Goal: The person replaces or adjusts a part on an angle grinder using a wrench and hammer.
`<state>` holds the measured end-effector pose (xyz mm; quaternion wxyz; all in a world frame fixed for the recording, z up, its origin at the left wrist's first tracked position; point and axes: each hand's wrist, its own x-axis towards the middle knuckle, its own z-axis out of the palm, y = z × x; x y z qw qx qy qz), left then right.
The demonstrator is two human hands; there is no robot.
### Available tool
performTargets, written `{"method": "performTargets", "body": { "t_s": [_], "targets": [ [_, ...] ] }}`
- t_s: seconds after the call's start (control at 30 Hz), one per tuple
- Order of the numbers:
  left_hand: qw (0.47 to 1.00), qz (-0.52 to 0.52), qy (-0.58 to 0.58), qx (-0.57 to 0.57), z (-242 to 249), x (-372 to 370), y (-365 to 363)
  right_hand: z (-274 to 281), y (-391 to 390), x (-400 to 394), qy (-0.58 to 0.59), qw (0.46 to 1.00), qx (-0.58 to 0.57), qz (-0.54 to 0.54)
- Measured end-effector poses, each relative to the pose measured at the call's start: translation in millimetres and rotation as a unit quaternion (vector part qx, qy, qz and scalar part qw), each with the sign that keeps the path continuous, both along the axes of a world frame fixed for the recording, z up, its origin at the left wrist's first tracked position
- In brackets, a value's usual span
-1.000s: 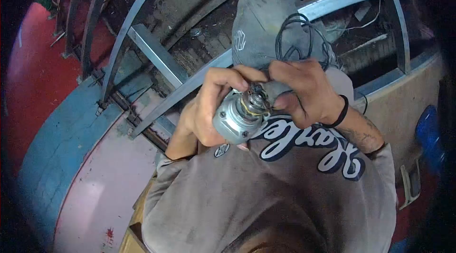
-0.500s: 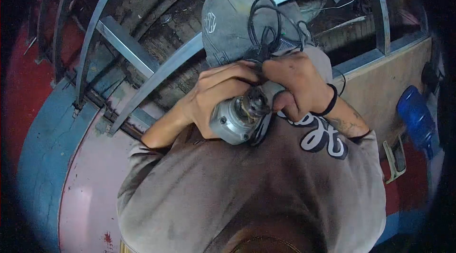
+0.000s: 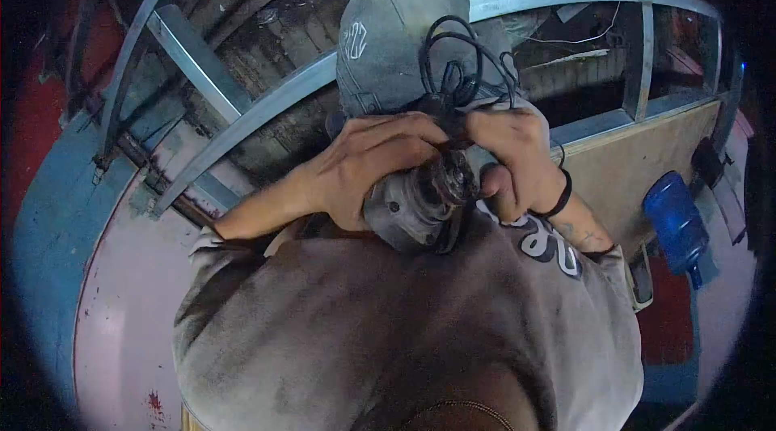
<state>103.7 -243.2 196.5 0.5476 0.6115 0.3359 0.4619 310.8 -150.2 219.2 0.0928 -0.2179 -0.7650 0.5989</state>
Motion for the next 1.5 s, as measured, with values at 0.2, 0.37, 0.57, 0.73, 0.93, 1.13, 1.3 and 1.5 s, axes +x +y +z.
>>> {"method": "performTargets", "body": {
  "t_s": [0.2,0.37,0.57,0.73,0.93,1.13,1.3,1.5],
  "targets": [
    [1.000,0.003,0.012,-0.003,1,4,6,-10,16,8,0.053,0.996,0.063,0.034],
    [0.999,-0.054,-0.002,-0.004,4,7,13,-16,17,10,0.070,0.989,0.002,-0.128],
    [0.995,-0.078,0.052,0.021,13,18,21,85,49,22,-0.297,0.935,-0.192,-0.038],
    [0.993,-0.088,0.037,0.062,4,34,13,148,48,33,-0.435,0.889,-0.035,0.141],
    [0.989,-0.106,0.076,0.065,11,33,16,150,41,25,-0.441,0.876,-0.122,0.154],
    [0.991,-0.084,0.077,0.066,32,51,25,164,50,16,-0.544,0.800,-0.047,0.248],
    [0.982,-0.128,0.135,0.042,42,60,26,165,64,18,-0.470,0.806,-0.042,0.357],
    [0.982,-0.104,0.149,0.057,46,64,24,135,65,41,-0.242,0.871,-0.041,0.426]
  ]
}}
